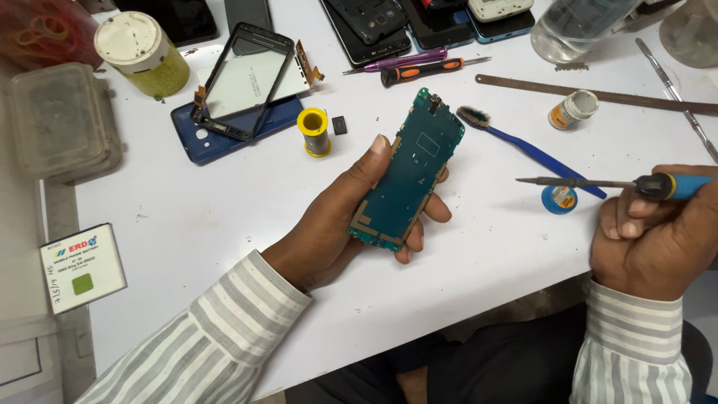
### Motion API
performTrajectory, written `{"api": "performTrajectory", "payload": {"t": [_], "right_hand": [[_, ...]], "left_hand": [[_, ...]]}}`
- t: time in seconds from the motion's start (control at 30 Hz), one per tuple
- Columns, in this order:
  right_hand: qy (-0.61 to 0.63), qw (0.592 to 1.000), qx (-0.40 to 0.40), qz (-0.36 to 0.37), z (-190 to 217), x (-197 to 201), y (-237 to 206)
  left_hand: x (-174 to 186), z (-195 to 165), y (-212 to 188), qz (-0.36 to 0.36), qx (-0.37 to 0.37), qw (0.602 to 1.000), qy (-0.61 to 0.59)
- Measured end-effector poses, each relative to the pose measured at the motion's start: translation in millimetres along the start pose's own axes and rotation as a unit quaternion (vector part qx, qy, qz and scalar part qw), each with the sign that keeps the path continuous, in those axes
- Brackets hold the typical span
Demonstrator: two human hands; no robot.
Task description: The person works on a disassembled feature phone on a white workbench. They use a screwdriver to unscrew and pry at the exposed motherboard, reposition the board, then hold it up and brush its surface and edges with a toothbrush-style brush.
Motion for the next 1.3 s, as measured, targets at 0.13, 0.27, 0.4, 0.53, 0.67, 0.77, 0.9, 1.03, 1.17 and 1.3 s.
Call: {"api": "performTrajectory", "payload": {"t": [0.13, 0.27, 0.4, 0.53, 0.67, 0.77, 0.9, 1.03, 1.17, 1.3], "right_hand": [[0.000, 1.000, 0.006, 0.008, 4.4, -5.3, 0.5], [0.004, 1.000, 0.010, -0.005, 7.8, -14.3, -0.9], [0.078, 0.996, -0.035, -0.015, 8.8, -19.8, 5.9], [0.135, 0.988, -0.065, -0.024, 16.4, -12.8, 5.8], [0.179, 0.981, -0.072, -0.027, 38.4, 15.3, 5.2], [0.169, 0.984, -0.040, -0.046, 63.1, 49.5, 4.9], [0.112, 0.987, -0.012, -0.113, 98.8, 106.8, -0.3], [0.066, 0.982, 0.024, -0.173, 136.6, 166.3, -6.3], [0.028, 0.971, 0.056, -0.231, 167.7, 223.3, -13.7], [-0.015, 0.955, 0.100, -0.278, 195.1, 268.6, -8.8]], "left_hand": [[2.4, 3.0, 1.6, 0.001, -0.006, 1.000, -0.017], [3.8, 6.2, 1.6, -0.005, 0.000, 1.000, -0.014], [6.2, 6.9, -7.4, -0.004, 0.027, 0.999, -0.023], [4.1, 7.5, -10.8, 0.000, 0.018, 0.999, -0.035], [18.7, 17.3, -15.1, -0.033, 0.027, 0.999, 0.033], [34.1, 30.6, -18.0, -0.027, 0.016, 0.999, 0.036], [56.5, 47.2, -20.2, -0.009, -0.013, 1.000, 0.025], [57.4, 59.1, -4.1, -0.010, -0.021, 0.999, 0.027], [1.2, 68.0, 26.1, 0.033, -0.017, 0.997, 0.064], [-82.9, 77.6, 60.7, 0.074, 0.050, 0.980, 0.178]]}}
Point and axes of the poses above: each hand's wrist, its own y-axis towards the middle knuckle, its own x-axis out of the back of the hand, z = x × y, the point moved 7 cm from there along y, towards the middle knuckle, and after that the axes turned 3 degrees about -x, right-handed, at the moved point
